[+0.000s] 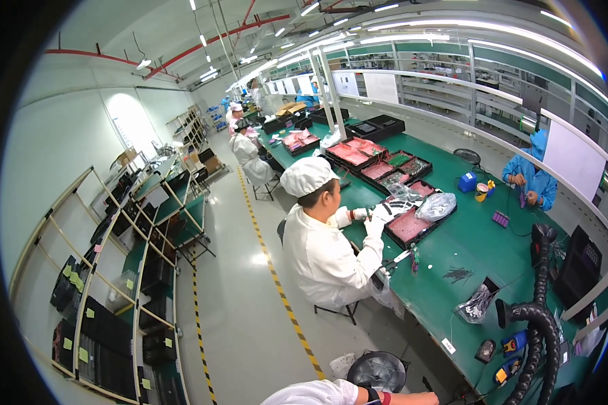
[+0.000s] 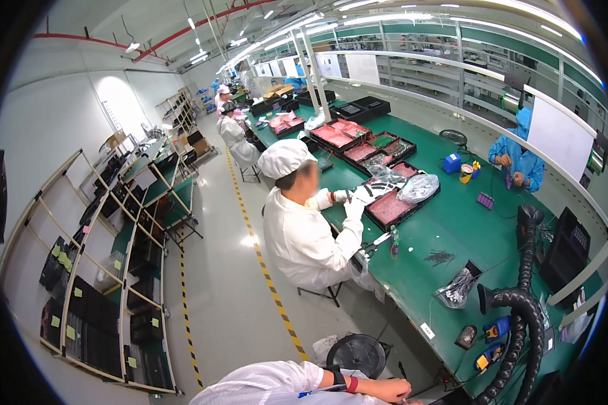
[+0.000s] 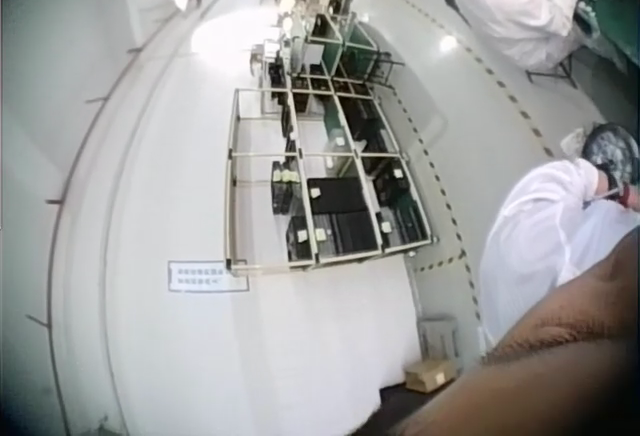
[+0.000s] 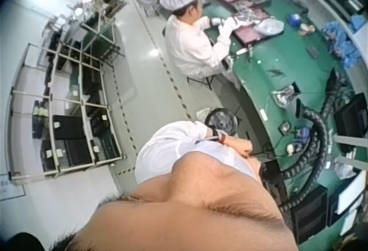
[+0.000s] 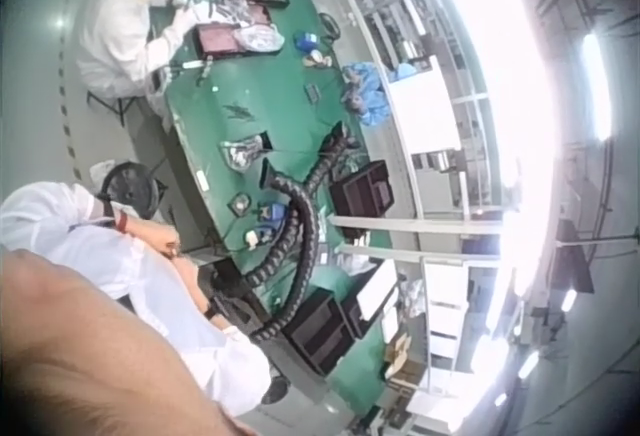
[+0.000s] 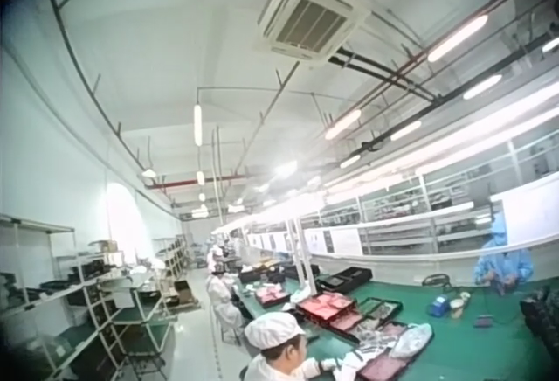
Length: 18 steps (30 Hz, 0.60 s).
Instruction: Solder wires and assemble battery components onto a circuit board in an electronics factory.
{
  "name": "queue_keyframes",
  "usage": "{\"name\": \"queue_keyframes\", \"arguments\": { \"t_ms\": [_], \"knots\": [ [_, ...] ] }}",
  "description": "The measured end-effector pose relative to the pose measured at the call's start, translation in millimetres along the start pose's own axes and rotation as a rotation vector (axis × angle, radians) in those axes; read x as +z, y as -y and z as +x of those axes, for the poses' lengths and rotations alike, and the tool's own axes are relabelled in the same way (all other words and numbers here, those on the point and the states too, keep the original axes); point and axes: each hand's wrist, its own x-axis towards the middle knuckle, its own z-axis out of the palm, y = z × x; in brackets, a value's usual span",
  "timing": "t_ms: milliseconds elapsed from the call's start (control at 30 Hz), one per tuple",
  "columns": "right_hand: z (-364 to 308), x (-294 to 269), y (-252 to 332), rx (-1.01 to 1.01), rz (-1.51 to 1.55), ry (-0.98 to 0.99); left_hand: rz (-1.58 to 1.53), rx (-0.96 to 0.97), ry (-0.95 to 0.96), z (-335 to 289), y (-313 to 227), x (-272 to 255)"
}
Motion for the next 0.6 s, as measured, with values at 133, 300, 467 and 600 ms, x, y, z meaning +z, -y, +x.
{"name": "queue_keyframes", "arguments": {
  "t_ms": [133, 300, 467, 600],
  "knots": [
    [-3.4, 3.0, -5.0, -0.012, -0.011, -0.01, -0.097, -0.063, -0.08, -4.6, 30.3, 13.6],
    [-12.0, 8.9, -11.2, 0.001, -0.024, -0.045, -0.086, 0.032, 0.003, -4.4, -1.9, -13.0],
    [-15.4, 13.2, -6.8, 0.027, -0.009, -0.09, -0.132, 0.045, 0.098, -10.1, -47.8, -45.5],
    [-11.9, 9.0, 10.0, 0.06, 0.078, -0.144, -0.078, 0.084, 0.123, -14.2, -18.7, -34.1]
  ]
}}
